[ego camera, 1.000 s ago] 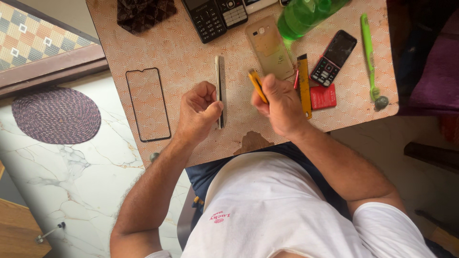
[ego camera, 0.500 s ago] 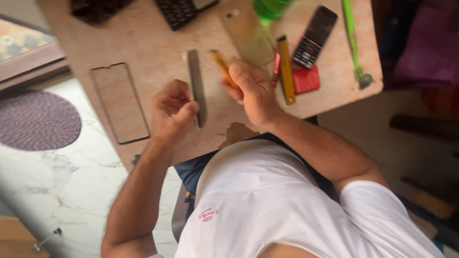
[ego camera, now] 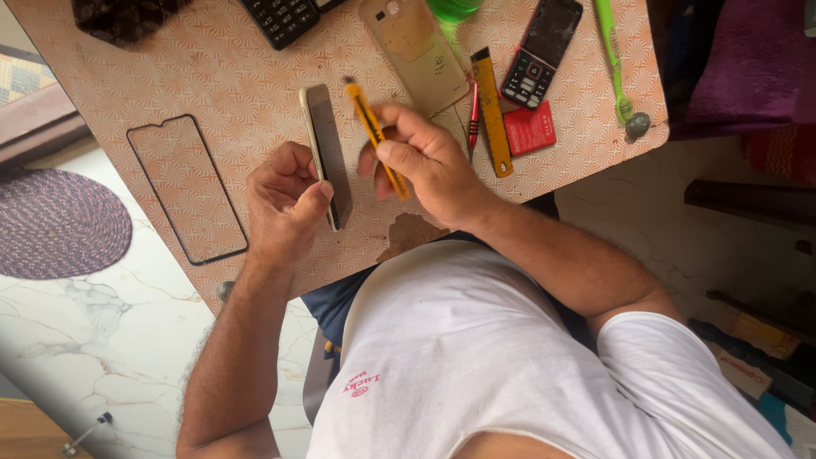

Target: The person pries open the back casing and frame of a mobile phone using a utility knife and a wooden stick, separating the internal components by hand.

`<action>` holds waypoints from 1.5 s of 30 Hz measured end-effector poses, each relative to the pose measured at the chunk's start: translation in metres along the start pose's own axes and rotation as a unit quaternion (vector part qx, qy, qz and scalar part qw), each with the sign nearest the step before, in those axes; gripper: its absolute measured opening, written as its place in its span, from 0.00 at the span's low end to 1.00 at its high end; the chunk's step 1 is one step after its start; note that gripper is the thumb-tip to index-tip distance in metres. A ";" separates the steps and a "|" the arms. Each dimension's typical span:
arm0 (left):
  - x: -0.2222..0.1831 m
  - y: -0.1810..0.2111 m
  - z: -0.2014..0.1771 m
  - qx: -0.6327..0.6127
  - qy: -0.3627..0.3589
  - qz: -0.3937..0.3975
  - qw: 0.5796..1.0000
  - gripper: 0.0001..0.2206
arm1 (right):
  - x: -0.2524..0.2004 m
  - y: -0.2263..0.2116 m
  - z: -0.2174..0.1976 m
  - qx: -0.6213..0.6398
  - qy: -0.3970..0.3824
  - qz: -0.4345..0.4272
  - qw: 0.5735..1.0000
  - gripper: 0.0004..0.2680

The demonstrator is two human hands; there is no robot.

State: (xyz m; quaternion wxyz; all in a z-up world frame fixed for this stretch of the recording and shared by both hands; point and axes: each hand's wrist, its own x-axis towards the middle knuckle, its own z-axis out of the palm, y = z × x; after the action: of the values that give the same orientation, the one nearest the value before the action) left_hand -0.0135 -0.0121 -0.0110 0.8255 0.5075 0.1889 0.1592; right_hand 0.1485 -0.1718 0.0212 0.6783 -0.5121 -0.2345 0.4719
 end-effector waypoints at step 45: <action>-0.007 0.012 -0.006 0.039 -0.008 -0.048 0.998 0.06 | 0.029 -0.043 -0.012 -0.176 -0.066 -0.207 0.960 0.06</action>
State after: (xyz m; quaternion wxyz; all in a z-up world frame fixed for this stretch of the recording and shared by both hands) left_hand -0.0230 -0.0053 -0.0018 0.8135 0.5306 0.2122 0.1078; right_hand 0.1880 -0.1534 0.0512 0.6435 -0.5311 -0.4589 0.3054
